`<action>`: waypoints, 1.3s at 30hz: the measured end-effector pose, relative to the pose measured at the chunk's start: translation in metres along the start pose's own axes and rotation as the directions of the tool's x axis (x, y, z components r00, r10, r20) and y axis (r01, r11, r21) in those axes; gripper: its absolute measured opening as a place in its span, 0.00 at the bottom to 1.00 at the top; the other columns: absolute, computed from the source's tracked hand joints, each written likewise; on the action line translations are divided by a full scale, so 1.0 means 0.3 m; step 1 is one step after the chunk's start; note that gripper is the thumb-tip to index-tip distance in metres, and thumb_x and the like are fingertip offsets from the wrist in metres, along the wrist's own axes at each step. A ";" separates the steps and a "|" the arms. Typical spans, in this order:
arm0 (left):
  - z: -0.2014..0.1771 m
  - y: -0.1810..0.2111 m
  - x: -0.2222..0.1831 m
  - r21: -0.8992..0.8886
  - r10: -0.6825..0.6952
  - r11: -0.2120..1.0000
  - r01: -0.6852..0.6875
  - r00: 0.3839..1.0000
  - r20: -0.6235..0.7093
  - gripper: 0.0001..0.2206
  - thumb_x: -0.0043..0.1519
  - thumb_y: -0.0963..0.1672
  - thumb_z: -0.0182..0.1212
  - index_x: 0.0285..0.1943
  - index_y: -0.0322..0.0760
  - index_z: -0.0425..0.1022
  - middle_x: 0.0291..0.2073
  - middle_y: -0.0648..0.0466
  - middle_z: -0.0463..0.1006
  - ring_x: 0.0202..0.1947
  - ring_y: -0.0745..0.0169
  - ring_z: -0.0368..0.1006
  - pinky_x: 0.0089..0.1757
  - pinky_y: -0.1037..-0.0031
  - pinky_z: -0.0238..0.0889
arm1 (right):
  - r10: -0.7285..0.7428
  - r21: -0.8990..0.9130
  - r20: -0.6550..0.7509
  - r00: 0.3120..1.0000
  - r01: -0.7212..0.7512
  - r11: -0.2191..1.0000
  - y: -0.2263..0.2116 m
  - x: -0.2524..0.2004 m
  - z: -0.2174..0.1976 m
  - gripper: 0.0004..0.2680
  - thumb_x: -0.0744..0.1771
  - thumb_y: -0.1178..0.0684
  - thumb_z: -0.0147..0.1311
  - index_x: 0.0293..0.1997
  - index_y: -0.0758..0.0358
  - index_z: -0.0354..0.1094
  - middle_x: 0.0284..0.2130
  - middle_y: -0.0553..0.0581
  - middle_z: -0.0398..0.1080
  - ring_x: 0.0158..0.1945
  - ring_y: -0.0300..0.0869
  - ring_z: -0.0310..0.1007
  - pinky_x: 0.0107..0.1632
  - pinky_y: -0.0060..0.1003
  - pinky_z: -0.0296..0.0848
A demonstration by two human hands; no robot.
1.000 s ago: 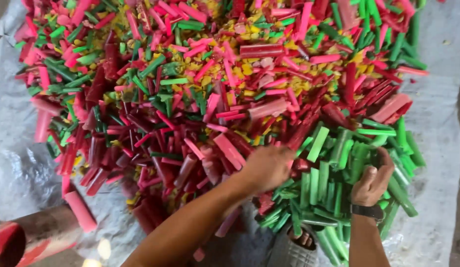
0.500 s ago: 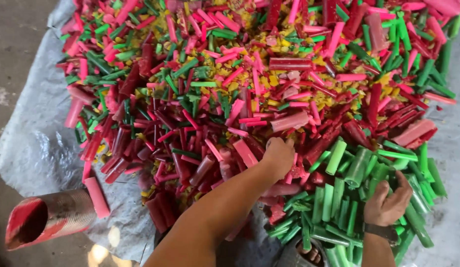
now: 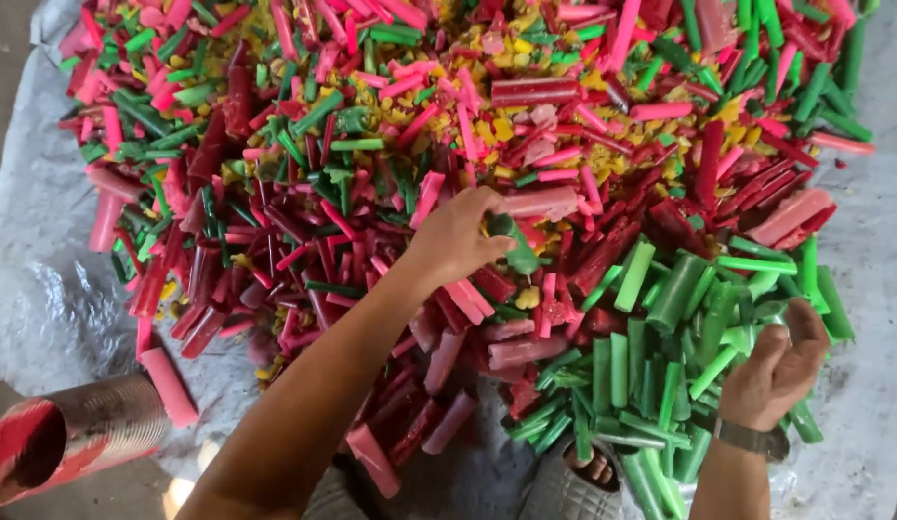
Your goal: Sorting green candle pieces from a large pile of mixed-color candle scraps on a plastic sheet on the floor.
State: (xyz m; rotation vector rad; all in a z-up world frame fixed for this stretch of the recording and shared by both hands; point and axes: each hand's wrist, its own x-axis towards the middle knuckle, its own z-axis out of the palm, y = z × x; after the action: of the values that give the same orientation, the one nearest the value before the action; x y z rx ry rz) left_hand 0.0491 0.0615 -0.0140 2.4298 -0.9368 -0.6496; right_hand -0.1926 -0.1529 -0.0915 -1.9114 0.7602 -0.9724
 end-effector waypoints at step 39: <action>0.312 -0.139 0.087 0.215 0.215 0.959 -0.185 0.969 -0.125 0.08 0.50 0.44 0.47 0.30 0.37 0.70 0.26 0.48 0.72 0.26 0.45 0.69 0.27 0.61 0.62 | -0.165 -0.238 0.382 0.910 0.269 0.933 -0.205 -0.103 0.116 0.13 0.58 0.64 0.54 0.45 0.65 0.64 0.42 0.59 0.65 0.42 0.47 0.62 0.46 0.40 0.62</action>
State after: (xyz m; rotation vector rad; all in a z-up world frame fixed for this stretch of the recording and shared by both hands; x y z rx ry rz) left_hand 0.0335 0.0485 -0.1178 2.4715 -1.2186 -0.3113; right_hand -0.1707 -0.0860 -0.0602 -2.3848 0.4964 -0.6361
